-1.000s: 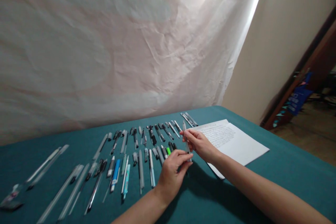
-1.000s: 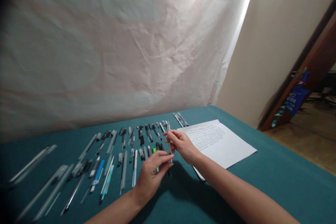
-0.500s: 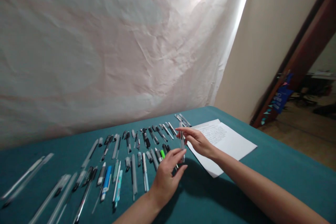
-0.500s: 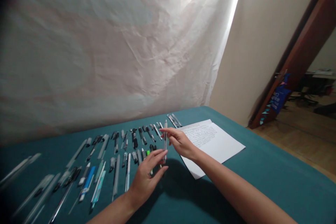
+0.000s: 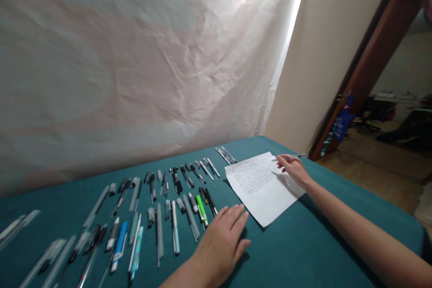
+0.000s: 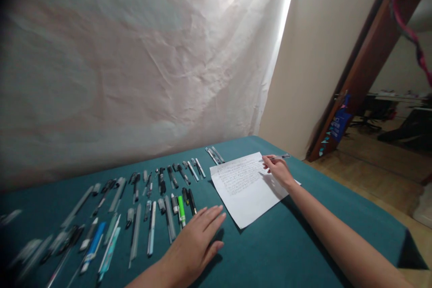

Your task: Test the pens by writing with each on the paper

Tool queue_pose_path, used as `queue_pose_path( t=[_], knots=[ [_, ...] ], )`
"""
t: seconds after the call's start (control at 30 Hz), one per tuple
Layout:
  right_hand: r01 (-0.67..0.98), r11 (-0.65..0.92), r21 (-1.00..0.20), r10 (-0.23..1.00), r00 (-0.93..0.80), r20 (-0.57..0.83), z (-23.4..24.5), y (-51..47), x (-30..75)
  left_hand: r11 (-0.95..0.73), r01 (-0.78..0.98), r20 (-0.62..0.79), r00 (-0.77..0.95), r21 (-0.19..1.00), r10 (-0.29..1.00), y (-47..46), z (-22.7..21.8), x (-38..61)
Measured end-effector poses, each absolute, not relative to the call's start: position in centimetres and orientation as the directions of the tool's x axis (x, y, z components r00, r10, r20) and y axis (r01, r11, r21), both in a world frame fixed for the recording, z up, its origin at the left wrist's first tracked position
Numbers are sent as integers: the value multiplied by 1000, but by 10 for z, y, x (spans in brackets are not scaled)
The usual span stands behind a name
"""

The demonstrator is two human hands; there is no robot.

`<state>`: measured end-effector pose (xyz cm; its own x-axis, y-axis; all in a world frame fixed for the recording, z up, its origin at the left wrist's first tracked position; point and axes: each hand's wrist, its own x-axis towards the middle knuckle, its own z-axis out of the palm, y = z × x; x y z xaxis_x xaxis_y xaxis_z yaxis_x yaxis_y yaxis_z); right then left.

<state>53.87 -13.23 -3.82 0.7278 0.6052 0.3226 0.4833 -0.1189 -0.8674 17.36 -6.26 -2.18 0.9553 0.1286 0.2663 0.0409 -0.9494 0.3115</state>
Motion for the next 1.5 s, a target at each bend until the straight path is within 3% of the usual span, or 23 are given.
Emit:
queue_pose_path(
  t=[0.17,0.4,0.57,0.93,1.27,1.5],
  knots=[
    [443,-160,-882,603,751,268,-54,-142,552,-971,6,276,958,239,74,-75,-16,189],
    [426,-166,-889,586,768,259,-61,-139,550,-991,-118,320,938,-70,-134,-79,-21,229],
    [436,-171,-883,570,775,272,-63,-140,553,-978,-128,284,943,-166,-172,-74,-23,247],
    [431,-169,-887,623,743,243,-66,-150,559,-990,-111,257,958,-85,-129,-79,-18,229],
    [576,-254,-777,647,698,307,-64,-158,551,-983,51,265,959,178,97,-79,-17,214],
    [645,-297,-704,642,681,353,-66,-162,548,-973,125,263,949,195,174,-77,-29,218]
  ],
)
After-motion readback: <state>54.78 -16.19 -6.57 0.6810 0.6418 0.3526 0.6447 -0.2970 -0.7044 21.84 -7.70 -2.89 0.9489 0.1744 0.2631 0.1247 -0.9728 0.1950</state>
